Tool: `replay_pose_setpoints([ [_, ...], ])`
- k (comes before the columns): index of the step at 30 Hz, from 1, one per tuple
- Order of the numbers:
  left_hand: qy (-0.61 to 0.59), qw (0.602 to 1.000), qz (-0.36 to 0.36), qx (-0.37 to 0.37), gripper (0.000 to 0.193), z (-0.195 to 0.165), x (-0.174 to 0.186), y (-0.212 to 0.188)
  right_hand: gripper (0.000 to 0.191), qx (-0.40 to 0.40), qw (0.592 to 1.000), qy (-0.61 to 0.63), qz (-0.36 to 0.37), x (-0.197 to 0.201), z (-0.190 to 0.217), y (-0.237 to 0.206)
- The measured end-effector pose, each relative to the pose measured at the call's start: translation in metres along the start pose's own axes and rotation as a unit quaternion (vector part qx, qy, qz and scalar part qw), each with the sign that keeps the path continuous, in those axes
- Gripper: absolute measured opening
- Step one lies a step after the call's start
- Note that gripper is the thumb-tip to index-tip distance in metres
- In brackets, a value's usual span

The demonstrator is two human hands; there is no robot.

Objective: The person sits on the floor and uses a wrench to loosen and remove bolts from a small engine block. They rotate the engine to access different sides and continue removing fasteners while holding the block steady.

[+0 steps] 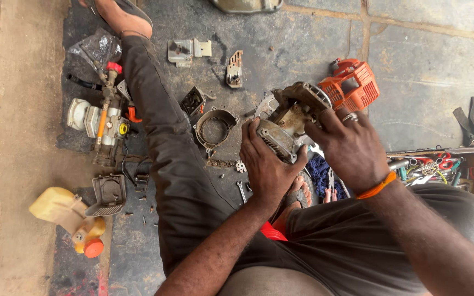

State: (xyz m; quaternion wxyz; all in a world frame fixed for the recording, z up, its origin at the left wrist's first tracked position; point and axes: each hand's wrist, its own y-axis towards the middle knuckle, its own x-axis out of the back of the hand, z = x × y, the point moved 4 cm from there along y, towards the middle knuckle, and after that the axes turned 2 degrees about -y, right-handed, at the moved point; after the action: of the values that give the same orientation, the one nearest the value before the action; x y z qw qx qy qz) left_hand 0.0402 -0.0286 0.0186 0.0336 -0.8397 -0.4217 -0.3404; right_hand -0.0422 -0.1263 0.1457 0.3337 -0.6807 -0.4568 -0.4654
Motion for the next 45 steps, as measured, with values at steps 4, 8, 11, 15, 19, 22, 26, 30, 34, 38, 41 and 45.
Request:
replay_pose_setpoints([
  [4, -0.003, 1.000, 0.004, -0.022, 0.113, -0.002, 0.008, -0.002, 0.040, -0.017, 0.996, 0.085, 0.008, -0.004, -0.001, -0.004],
  [8, 0.004, 1.000, -0.001, -0.018, 0.114, -0.003, 0.005, 0.004, 0.038, 0.017, 0.991, 0.128, -0.028, -0.003, -0.004, -0.008],
  [11, 0.011, 1.000, 0.004, -0.016, 0.115, -0.004, 0.005, 0.000, 0.044, 0.033, 0.991, 0.123, -0.045, -0.007, -0.007, -0.010],
  [15, 0.019, 0.999, 0.021, -0.016, 0.117, -0.003, 0.001, 0.001, 0.040, 0.022, 0.986, 0.155, -0.063, -0.005, -0.012, -0.011],
  [19, 0.019, 1.000, 0.014, -0.020, 0.116, -0.004, 0.000, 0.001, 0.017, -0.157, 0.925, 0.340, 0.063, -0.017, -0.048, -0.018],
  [22, 0.018, 1.000, 0.010, -0.016, 0.115, -0.005, -0.002, 0.000, 0.021, -0.189, 0.881, 0.357, 0.245, -0.044, -0.074, -0.034],
  [26, 0.000, 1.000, -0.010, -0.015, 0.114, -0.009, -0.003, -0.001, 0.032, -0.092, 0.891, 0.275, 0.350, -0.111, -0.035, -0.023],
  [30, -0.002, 1.000, -0.007, -0.025, 0.114, -0.015, -0.005, -0.001, 0.029, -0.252, 0.811, 0.337, 0.407, -0.158, -0.002, -0.014],
  [34, 0.000, 1.000, 0.007, -0.023, 0.114, -0.017, -0.001, -0.001, 0.023, -0.280, 0.867, 0.271, 0.310, -0.165, 0.023, -0.004],
  [38, 0.007, 1.000, -0.002, -0.024, 0.114, -0.017, -0.002, 0.002, 0.026, -0.309, 0.852, 0.325, 0.270, -0.173, 0.020, 0.002],
  [41, -0.004, 1.000, -0.003, -0.029, 0.114, -0.015, -0.004, 0.004, 0.023, -0.274, 0.842, 0.335, 0.322, -0.174, 0.008, 0.008],
  [45, 0.004, 1.000, 0.004, -0.020, 0.116, -0.010, -0.009, 0.002, 0.026, -0.122, 0.767, 0.359, 0.517, -0.150, 0.013, -0.006],
])
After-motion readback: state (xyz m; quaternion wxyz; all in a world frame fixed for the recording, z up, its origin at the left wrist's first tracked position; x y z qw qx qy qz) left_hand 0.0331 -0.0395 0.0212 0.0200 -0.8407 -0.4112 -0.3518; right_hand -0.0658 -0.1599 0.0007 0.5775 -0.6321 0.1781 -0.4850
